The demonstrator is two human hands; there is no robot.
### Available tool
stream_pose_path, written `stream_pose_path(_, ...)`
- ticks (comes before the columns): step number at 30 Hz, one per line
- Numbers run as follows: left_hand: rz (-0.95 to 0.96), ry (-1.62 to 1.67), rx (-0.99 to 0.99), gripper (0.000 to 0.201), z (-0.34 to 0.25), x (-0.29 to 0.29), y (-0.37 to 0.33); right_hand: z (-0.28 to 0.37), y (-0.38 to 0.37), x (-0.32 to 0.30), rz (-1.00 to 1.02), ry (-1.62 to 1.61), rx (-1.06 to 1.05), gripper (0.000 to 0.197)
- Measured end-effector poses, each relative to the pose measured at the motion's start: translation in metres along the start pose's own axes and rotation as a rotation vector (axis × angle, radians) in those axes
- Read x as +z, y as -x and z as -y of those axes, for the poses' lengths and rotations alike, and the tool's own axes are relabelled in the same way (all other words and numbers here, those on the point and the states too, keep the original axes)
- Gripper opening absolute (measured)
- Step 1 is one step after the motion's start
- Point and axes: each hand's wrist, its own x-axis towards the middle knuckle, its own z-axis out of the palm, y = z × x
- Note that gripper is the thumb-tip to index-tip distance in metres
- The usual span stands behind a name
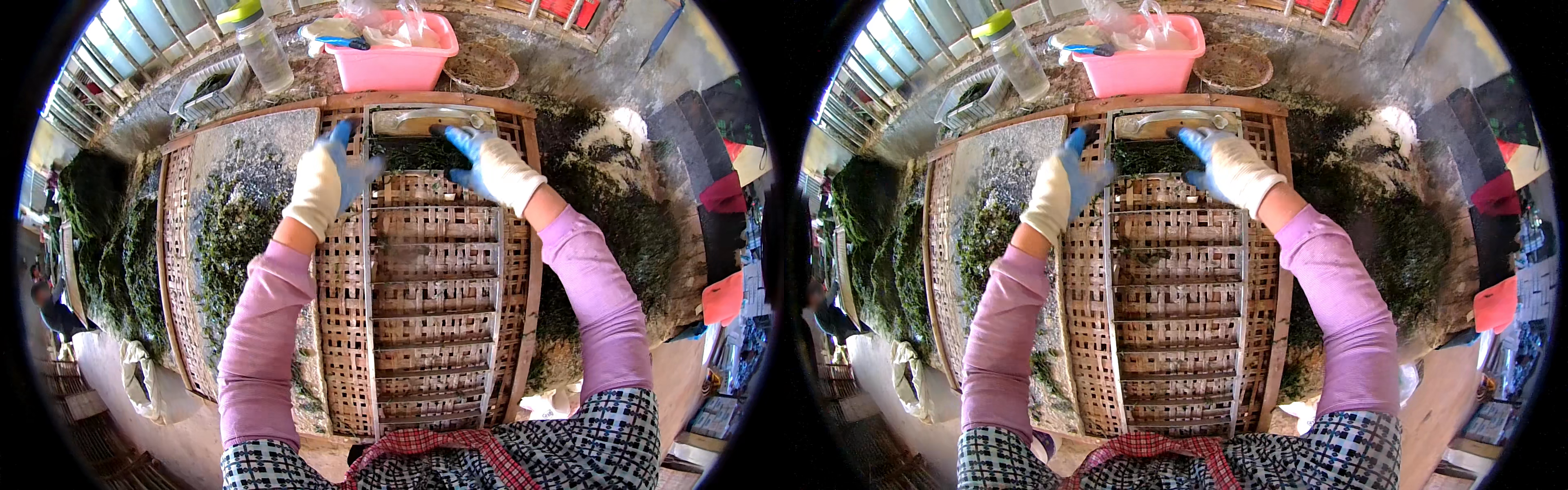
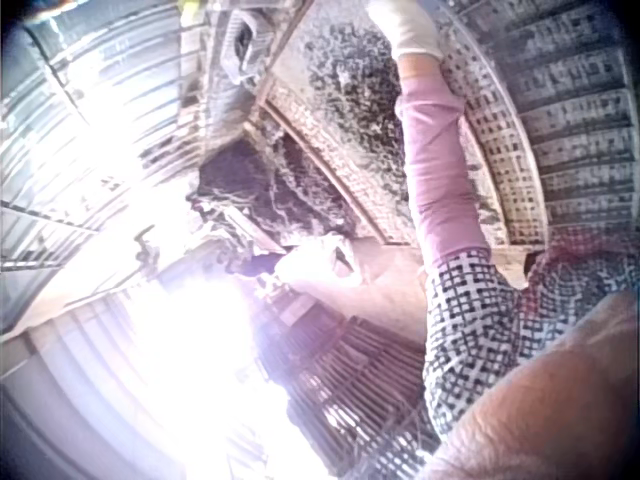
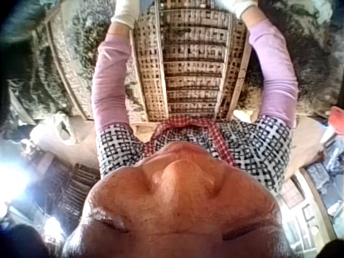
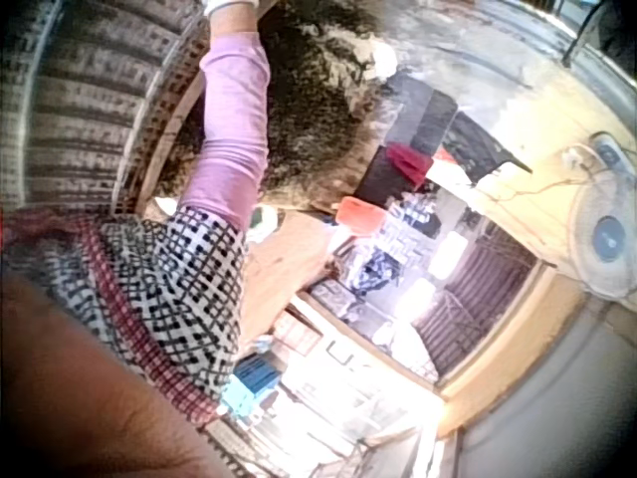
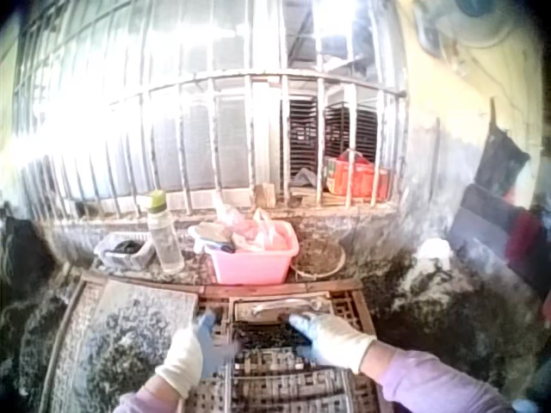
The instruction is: The person picks up handfuls of green plant material from a work surface, rolls it by hand, and presses it into the slots of a wooden tray.
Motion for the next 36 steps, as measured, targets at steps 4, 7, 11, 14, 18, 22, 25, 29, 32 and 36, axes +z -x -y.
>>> stream_pose_path(4, -0.064, -0.495, 0.052, 0.084, 0.054, 0.047, 0.004, 0.047, -0.020, 0.027, 0.076, 0.313, -0.019, 0.076)
stream_pose_path(7, 0.009, -0.442, 0.044, 0.055, 0.029, 0.041, -0.001, 0.056, -0.024, 0.043, -0.179, 0.230, -0.218, 0.075)
stream_pose_path(11, 0.084, -0.200, -0.068, 0.036, 0.024, 0.023, -0.009, 0.073, -0.029, 0.024, -0.088, -0.275, -0.009, 0.076)
stream_pose_path(14, -0.046, 0.120, 0.092, 0.031, 0.011, 0.011, -0.018, 0.076, -0.038, 0.016, 0.154, -1.234, 0.015, 0.046)
stream_pose_path(18, -0.041, 1.049, 0.152, 0.029, -0.033, -0.014, -0.027, 0.056, -0.036, -0.013, -0.010, -1.367, -0.059, 0.032)
stream_pose_path(22, -0.064, 0.992, 0.231, 0.032, -0.047, -0.006, -0.029, 0.013, -0.052, -0.006, -0.027, -1.680, 0.021, 0.037)
stream_pose_path(25, -0.185, -0.287, 0.327, 0.046, -0.016, 0.024, -0.024, 0.006, -0.036, 0.009, 0.088, -1.252, 0.140, 0.057)
stream_pose_path(29, -0.122, -0.392, 0.465, 0.045, 0.021, 0.066, -0.016, -0.011, 0.007, 0.013, -0.026, 0.220, -0.119, 0.080)
stream_pose_path(32, -0.425, -0.184, 0.351, 0.040, 0.046, 0.109, -0.017, -0.007, 0.007, 0.025, -0.034, 0.391, -0.100, 0.087)
stream_pose_path(36, -0.642, -0.129, 0.431, 0.042, 0.053, 0.122, -0.014, 0.016, -0.026, 0.061, -0.174, 0.481, -0.196, 0.067)
